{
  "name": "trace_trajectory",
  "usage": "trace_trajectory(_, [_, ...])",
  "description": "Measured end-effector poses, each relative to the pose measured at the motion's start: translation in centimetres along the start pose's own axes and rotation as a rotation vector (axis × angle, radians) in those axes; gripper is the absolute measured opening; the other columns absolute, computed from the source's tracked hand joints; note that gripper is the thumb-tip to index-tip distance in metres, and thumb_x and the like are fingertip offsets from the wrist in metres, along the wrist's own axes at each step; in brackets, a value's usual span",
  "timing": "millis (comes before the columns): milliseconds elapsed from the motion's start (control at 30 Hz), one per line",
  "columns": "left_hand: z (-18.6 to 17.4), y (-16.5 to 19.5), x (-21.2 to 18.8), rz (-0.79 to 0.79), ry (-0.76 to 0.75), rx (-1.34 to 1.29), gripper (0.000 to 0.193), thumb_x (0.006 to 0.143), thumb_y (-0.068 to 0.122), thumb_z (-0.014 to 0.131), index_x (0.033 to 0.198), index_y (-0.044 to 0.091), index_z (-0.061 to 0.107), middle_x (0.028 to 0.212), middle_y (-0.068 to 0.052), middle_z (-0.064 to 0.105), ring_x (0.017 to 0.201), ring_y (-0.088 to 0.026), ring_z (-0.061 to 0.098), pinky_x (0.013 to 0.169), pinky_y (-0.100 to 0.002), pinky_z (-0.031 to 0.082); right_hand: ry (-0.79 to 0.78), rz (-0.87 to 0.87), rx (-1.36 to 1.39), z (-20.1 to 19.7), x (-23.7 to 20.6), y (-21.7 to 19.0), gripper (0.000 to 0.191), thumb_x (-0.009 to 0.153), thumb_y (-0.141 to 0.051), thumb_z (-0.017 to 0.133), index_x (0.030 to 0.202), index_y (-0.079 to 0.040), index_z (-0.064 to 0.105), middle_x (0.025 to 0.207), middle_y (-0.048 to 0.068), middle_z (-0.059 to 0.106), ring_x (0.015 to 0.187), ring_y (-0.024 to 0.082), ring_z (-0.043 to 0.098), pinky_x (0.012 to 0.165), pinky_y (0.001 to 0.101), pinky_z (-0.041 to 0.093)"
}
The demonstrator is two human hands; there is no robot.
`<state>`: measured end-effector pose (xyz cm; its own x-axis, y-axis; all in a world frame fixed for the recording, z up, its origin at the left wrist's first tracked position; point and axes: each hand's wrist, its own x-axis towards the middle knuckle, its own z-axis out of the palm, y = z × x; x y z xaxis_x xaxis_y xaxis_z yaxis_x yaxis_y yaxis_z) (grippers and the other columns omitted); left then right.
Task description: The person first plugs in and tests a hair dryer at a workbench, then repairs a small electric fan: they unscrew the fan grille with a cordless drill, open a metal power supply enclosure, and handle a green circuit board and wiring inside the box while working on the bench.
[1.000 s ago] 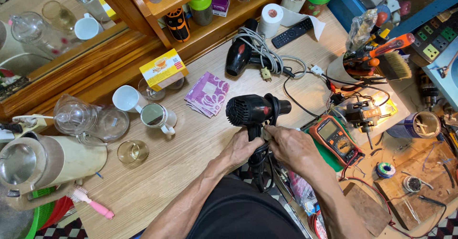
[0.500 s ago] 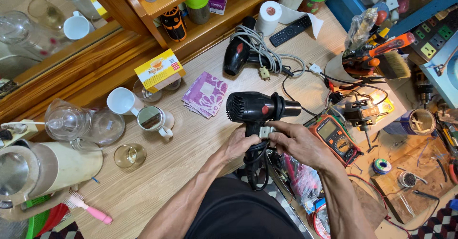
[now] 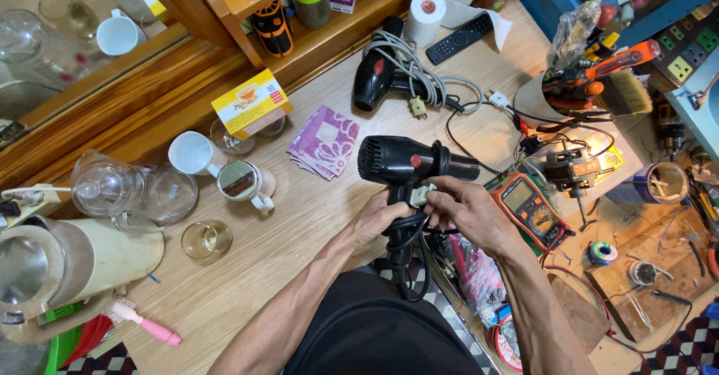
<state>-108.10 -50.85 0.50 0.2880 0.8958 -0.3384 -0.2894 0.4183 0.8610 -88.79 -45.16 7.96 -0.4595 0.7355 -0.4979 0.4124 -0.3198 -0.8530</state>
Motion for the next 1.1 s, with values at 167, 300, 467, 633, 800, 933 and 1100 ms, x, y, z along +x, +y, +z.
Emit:
trace_trajectory(167, [0.1,-0.5,0.3,-0.044,-0.015,0.017,0.032,0.086,0.022,0.062,0.11,0.001,0.065,0.091,0.0,0.064,0.081,-0.009,0.06,0.071,-0.027,0.049,0.134,-0.059,-0.303,0.3,-0.5,0.6,0.038,0.099,-0.021,0.06,0.133,-0.004,0.064,0.084,0.012,0.073,0.071,0.016,0.069,0.065,0.0315,0.055])
trace_trajectory(300, [0.1,-1.7,0.7,-0.031,0.03,0.054,0.031,0.084,0.02,0.064,0.11,0.004,0.064,0.089,0.0,0.061,0.08,-0.009,0.058,0.069,-0.027,0.048,0.224,-0.542,-0.59,0.3,-0.7,1.3,0.032,0.101,-0.018,0.063,0.127,0.001,0.064,0.108,0.021,0.071,0.09,0.033,0.072,0.075,0.0402,0.057])
trace_trajectory(467, [0.3,-2.4,1.5,0.028,0.036,0.381,0.035,0.08,0.021,0.068,0.108,0.002,0.061,0.087,-0.002,0.061,0.079,-0.014,0.058,0.069,-0.03,0.051,0.163,-0.376,-0.947,1.4,-0.7,2.3,0.023,0.095,-0.021,0.065,0.108,-0.002,0.066,0.097,0.019,0.066,0.085,0.037,0.069,0.075,0.0456,0.057])
trace_trajectory(633, [2.1,-1.4,1.2,-0.055,0.112,0.407,0.034,0.085,0.026,0.066,0.109,0.004,0.065,0.088,-0.001,0.066,0.081,-0.011,0.06,0.071,-0.03,0.051,0.354,-0.651,-0.855,1.2,-2.7,1.8,0.026,0.088,-0.014,0.069,0.11,-0.001,0.066,0.099,0.019,0.066,0.095,0.038,0.066,0.082,0.0459,0.056])
trace_trajectory(800, [3.1,-1.5,-0.4,-0.131,0.203,-0.109,0.041,0.086,0.021,0.061,0.125,0.012,0.068,0.087,0.0,0.061,0.071,-0.01,0.053,0.06,-0.028,0.042,0.473,-0.573,-0.531,1.6,-5.2,1.2,0.028,0.09,-0.01,0.067,0.117,-0.001,0.065,0.102,0.02,0.066,0.093,0.04,0.067,0.079,0.0454,0.055])
trace_trajectory(933, [3.3,-2.3,-0.9,-0.21,0.246,-0.007,0.038,0.085,0.02,0.063,0.12,0.006,0.067,0.088,-0.002,0.065,0.074,-0.01,0.058,0.064,-0.027,0.047,0.402,-0.622,-0.599,1.4,-4.4,1.3,0.023,0.089,-0.006,0.066,0.112,-0.003,0.069,0.099,0.02,0.063,0.088,0.04,0.067,0.076,0.0456,0.056])
trace_trajectory(1100, [4.4,-2.7,-1.1,-0.25,0.249,-0.28,0.036,0.087,0.024,0.063,0.117,0.005,0.065,0.089,-0.005,0.068,0.076,-0.014,0.066,0.065,-0.031,0.054,0.335,-0.545,-0.683,0.4,-3.4,2.3,0.02,0.084,-0.004,0.068,0.103,-0.004,0.074,0.09,0.016,0.064,0.083,0.036,0.068,0.073,0.0454,0.056])
